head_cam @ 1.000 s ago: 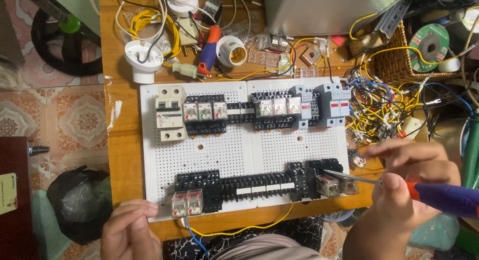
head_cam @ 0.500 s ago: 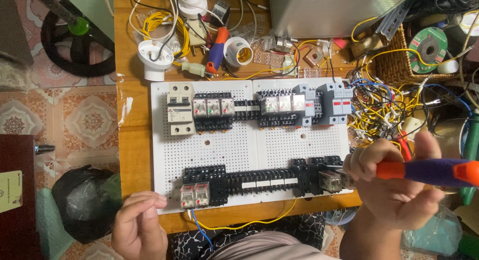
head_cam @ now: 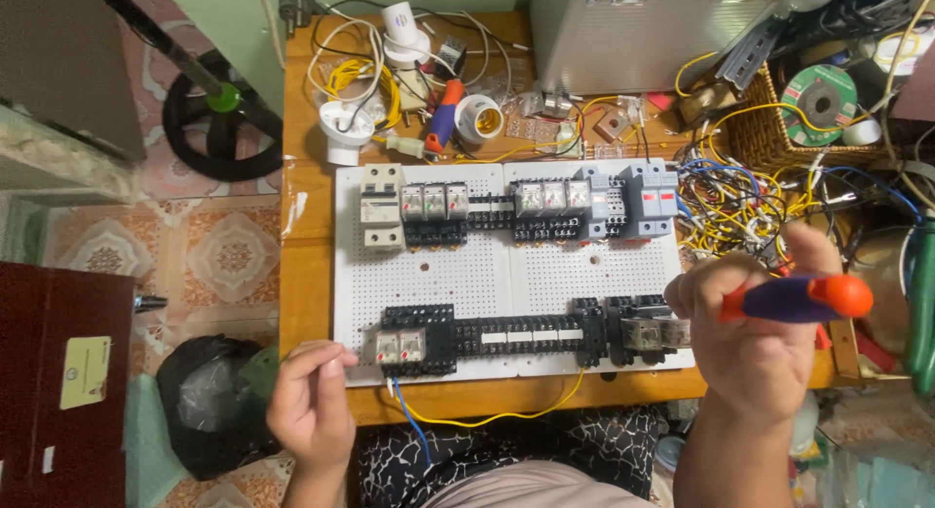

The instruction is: Securing electrical components like relays and breakers to a base plate using a screwdriver and connecting wires.

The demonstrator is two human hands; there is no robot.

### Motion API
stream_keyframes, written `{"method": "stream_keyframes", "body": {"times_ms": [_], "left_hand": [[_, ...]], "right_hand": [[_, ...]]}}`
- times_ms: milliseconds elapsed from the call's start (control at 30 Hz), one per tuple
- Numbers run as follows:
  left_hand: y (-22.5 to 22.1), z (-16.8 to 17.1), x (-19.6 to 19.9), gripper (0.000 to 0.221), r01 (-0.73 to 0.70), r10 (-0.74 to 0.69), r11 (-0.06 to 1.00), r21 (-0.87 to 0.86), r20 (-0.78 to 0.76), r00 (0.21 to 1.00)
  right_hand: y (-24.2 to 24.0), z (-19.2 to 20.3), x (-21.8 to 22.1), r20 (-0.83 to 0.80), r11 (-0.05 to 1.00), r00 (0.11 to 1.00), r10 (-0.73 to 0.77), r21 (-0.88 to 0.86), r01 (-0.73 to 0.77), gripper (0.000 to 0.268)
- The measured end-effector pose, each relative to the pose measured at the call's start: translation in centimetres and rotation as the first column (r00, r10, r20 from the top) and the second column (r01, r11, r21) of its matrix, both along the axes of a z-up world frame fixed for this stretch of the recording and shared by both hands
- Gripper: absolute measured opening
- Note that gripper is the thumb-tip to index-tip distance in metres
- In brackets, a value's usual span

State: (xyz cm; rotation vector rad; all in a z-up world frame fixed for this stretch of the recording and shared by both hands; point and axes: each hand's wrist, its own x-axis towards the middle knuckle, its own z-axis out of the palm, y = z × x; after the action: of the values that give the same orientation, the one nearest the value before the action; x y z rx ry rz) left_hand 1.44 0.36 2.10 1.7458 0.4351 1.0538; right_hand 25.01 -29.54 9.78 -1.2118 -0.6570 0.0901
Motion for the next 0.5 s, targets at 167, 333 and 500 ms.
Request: {"method": "stream_keyframes", "body": {"times_ms": [167,333,500], "left_hand": [[-0.1,0.9,0.1,0.015,0.000,0.000,0.999,0.048,-0.004,1.000],[-0.1,1.4,-0.4,0.016,0.015,-0.014,0.990,0.138,-0.007,1.000],[-0.3,2.4,-0.7,0.017,0.010,0.001,0.988,0.151,-0.066,0.998]], "right_hand": [[0.8,0.8,-0.2,-0.046,0.999,0.998,0.046,-0.012,-0.046,0.051],[1.8,2.8,-1.1,0.087,0.995,0.994,-0.071,-0.066,0.077,0.046],[2.5,3.7,-1.2,0.041,0.996,0.996,0.074,-0.054,-0.072,0.053]]}}
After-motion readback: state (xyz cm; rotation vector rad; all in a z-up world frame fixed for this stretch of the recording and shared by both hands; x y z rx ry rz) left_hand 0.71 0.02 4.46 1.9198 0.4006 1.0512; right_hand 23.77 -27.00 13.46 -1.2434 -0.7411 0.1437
